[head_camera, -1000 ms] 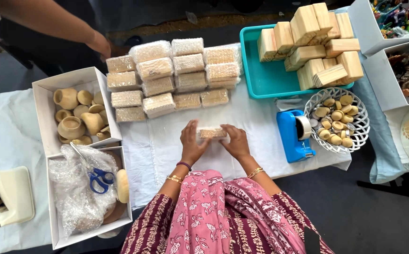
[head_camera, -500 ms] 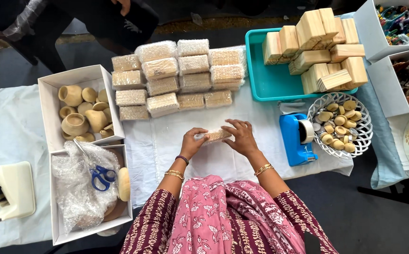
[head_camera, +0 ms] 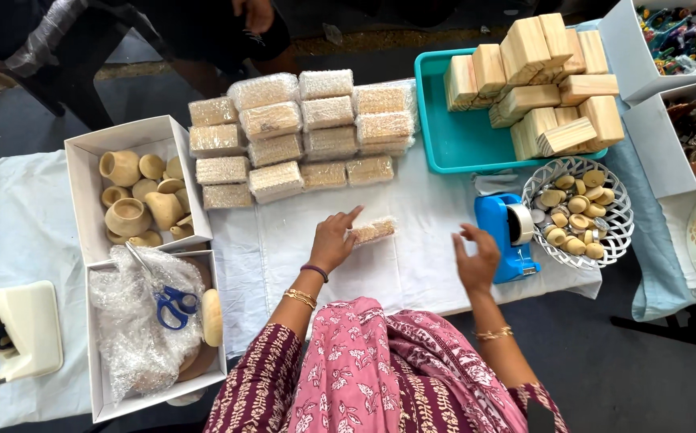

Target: The person packs small wooden items and soap bars into individual plastic sleeves and bubble wrap, placing them into boxes or trays on a table.

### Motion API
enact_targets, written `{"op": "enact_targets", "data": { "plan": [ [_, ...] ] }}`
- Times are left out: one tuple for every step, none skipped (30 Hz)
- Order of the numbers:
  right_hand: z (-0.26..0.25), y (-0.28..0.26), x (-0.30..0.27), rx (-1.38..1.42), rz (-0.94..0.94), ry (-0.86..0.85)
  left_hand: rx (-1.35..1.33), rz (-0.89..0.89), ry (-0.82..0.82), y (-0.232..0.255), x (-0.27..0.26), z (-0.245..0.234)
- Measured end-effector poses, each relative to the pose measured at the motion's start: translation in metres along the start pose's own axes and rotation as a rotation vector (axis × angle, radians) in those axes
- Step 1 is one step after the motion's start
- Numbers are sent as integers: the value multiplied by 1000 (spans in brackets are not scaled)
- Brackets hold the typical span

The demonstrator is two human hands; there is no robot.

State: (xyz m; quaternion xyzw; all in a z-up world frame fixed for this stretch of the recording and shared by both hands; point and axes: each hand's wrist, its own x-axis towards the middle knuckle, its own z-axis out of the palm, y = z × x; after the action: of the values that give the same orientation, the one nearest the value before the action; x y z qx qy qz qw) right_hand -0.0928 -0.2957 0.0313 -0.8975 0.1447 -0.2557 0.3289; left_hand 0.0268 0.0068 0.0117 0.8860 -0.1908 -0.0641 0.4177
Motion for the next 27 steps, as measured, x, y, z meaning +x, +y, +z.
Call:
{"op": "enact_targets", "data": {
  "plan": [
    [-10, 5, -3, -1, -1, 0, -2, 0, 0, 5, 4, -3],
    [-20, 9, -6, -14, 30, 12, 217, 64, -100, 11, 8, -6],
    [-29, 13, -8, -26, 59, 25, 436, 127, -200, 17, 12, -9],
    [-35, 19, -10, -27, 58, 26, 435, 128, -199, 16, 13, -10],
    [-40, 24, -13, -23, 67, 51, 514, 141, -275, 16, 16, -11],
    [-46, 30, -15, -19, 75, 76, 592, 153, -350, 16, 18, -12],
    [-53, 32, -18, -19, 79, 81, 595, 158, -353, 11, 20, -7],
    [-60, 34, -20, -49, 85, 93, 631, 173, -395, 5, 21, -3],
    [-66, 36, -23, -78, 91, 106, 670, 188, -436, -1, 23, 1],
    [-73, 40, -26, -76, 95, 111, 674, 193, -439, -4, 26, 4],
    [-80, 45, -29, -89, 98, 131, 610, 145, -500, -7, 29, 7],
    [-86, 49, -32, -101, 101, 151, 546, 98, -560, -10, 31, 9],
    [-90, 55, -37, -101, 103, 157, 549, 103, -560, -11, 33, 8],
    [-93, 61, -42, -119, 171, 232, 519, 102, -585, -12, 34, 7],
    [-98, 68, -46, -138, 237, 307, 486, 100, -609, -13, 36, 7],
    [-96, 86, -50, -139, 238, 312, 487, 105, -609, -13, 34, 4],
    [-94, 104, -55, -78, 370, 361, 338, 55, -519, -14, 31, 0],
    [-92, 122, -59, -17, 502, 409, 190, 4, -429, -14, 27, -3],
    [-87, 139, -63, -15, 502, 412, 192, 6, -428, -26, 24, 3],
    [-82, 157, -66, 0, 569, 330, 132, -17, -274, -37, 22, 10],
    [-77, 174, -71, 14, 636, 245, 71, -41, -122, -49, 17, 16],
    [-76, 177, -68, 14, 637, 246, 73, -41, -123, -47, 15, 18],
    [-75, 179, -67, 156, 614, 254, -3, -90, -70, -46, 12, 19],
    [-75, 182, -65, 297, 589, 263, -79, -140, -16, -45, 9, 20],
    [-79, 170, -59, 295, 593, 262, -78, -142, -20, -42, 5, 20],
    [-83, 157, -53, 261, 569, 241, -96, -172, 9, -38, 2, 19],
    [-87, 145, -44, 228, 542, 220, -116, -201, 41, -34, 0, 18]
  ]
}}
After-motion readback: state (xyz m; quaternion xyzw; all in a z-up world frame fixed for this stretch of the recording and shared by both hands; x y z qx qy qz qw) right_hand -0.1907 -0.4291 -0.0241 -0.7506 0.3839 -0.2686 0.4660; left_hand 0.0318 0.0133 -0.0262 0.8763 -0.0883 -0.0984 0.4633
